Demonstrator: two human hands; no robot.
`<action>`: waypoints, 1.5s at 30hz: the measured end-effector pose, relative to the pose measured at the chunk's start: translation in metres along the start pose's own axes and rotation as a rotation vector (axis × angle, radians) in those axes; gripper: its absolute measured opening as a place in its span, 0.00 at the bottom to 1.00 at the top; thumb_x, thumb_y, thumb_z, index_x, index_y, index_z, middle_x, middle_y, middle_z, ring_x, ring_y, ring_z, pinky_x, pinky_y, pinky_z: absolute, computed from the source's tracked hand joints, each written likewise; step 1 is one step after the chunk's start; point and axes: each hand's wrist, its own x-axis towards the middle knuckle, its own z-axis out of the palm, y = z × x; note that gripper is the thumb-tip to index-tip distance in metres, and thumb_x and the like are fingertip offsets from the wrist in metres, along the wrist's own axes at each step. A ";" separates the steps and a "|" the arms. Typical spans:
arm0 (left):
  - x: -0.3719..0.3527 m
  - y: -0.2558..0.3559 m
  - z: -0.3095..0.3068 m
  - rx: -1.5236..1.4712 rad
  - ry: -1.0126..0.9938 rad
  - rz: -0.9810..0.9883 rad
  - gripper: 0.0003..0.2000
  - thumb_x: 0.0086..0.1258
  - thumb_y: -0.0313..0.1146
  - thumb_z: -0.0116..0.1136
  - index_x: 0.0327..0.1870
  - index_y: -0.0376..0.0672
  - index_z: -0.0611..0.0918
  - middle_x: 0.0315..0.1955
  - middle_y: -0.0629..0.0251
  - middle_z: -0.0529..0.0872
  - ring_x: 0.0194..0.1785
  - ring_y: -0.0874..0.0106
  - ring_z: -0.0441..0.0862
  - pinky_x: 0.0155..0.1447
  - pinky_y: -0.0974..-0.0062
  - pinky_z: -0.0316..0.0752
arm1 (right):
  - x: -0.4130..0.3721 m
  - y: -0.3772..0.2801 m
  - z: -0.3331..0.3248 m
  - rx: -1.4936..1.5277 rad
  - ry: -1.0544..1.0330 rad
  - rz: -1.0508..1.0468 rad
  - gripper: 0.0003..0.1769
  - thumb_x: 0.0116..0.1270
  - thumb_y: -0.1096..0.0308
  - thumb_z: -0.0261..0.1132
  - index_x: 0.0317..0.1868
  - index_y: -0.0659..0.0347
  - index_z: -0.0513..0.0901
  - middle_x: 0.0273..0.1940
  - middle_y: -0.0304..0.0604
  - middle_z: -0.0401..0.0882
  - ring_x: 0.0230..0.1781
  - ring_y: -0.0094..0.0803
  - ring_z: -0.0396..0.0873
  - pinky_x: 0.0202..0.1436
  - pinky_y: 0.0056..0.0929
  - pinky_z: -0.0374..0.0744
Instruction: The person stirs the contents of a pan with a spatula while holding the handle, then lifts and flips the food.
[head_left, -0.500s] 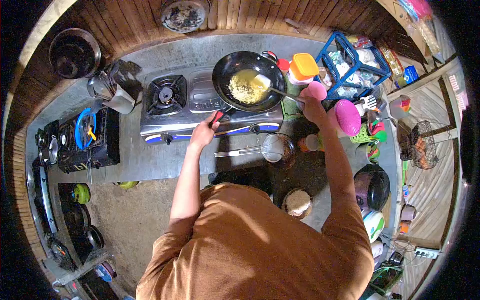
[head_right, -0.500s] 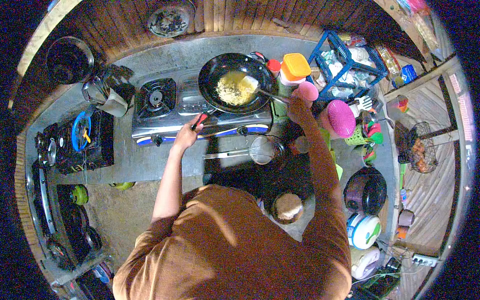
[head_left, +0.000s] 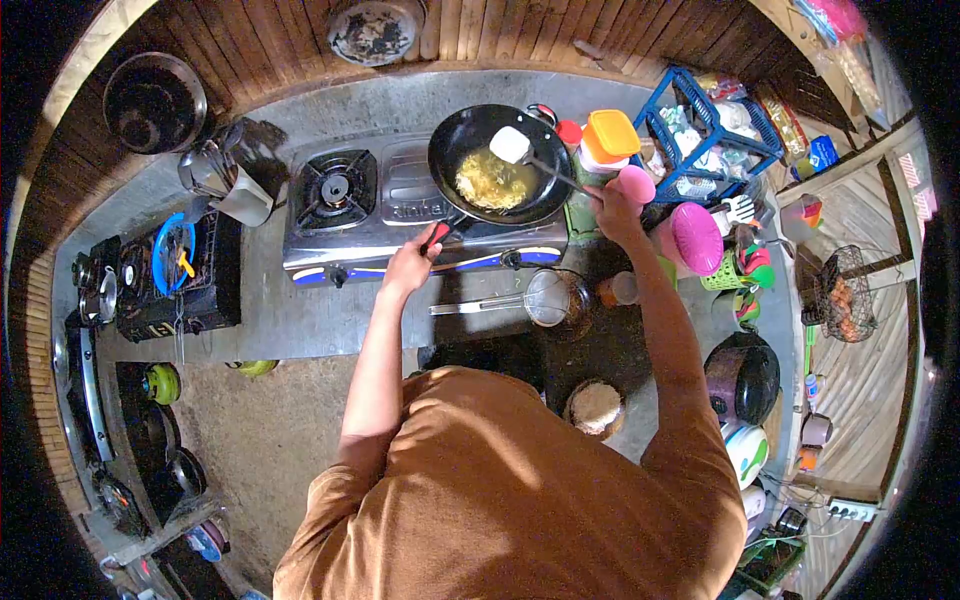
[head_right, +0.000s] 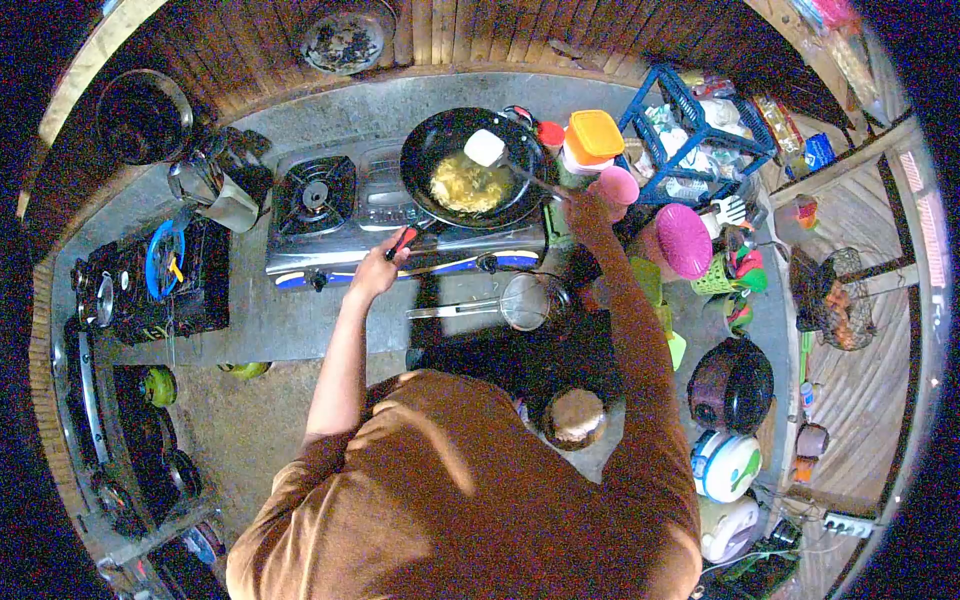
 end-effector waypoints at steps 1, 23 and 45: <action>0.000 0.000 0.000 0.008 -0.001 -0.002 0.24 0.69 0.45 0.53 0.66 0.59 0.68 0.52 0.53 0.80 0.56 0.53 0.76 0.58 0.62 0.72 | 0.003 0.003 0.003 -0.146 0.139 -0.096 0.16 0.61 0.69 0.58 0.48 0.60 0.82 0.35 0.54 0.81 0.35 0.45 0.80 0.39 0.41 0.76; 0.001 -0.003 0.003 -0.011 0.010 0.001 0.24 0.69 0.44 0.54 0.66 0.58 0.69 0.52 0.51 0.79 0.56 0.52 0.76 0.58 0.62 0.71 | -0.033 -0.094 -0.017 -0.237 0.165 -0.321 0.22 0.56 0.76 0.55 0.52 0.51 0.81 0.36 0.46 0.76 0.37 0.46 0.79 0.40 0.41 0.79; 0.000 -0.001 0.002 0.031 0.001 -0.032 0.23 0.69 0.46 0.53 0.66 0.63 0.69 0.51 0.52 0.80 0.55 0.51 0.77 0.57 0.59 0.72 | -0.084 -0.121 0.005 -0.405 0.011 -0.028 0.27 0.52 0.79 0.58 0.55 0.52 0.79 0.45 0.46 0.77 0.41 0.46 0.80 0.43 0.43 0.79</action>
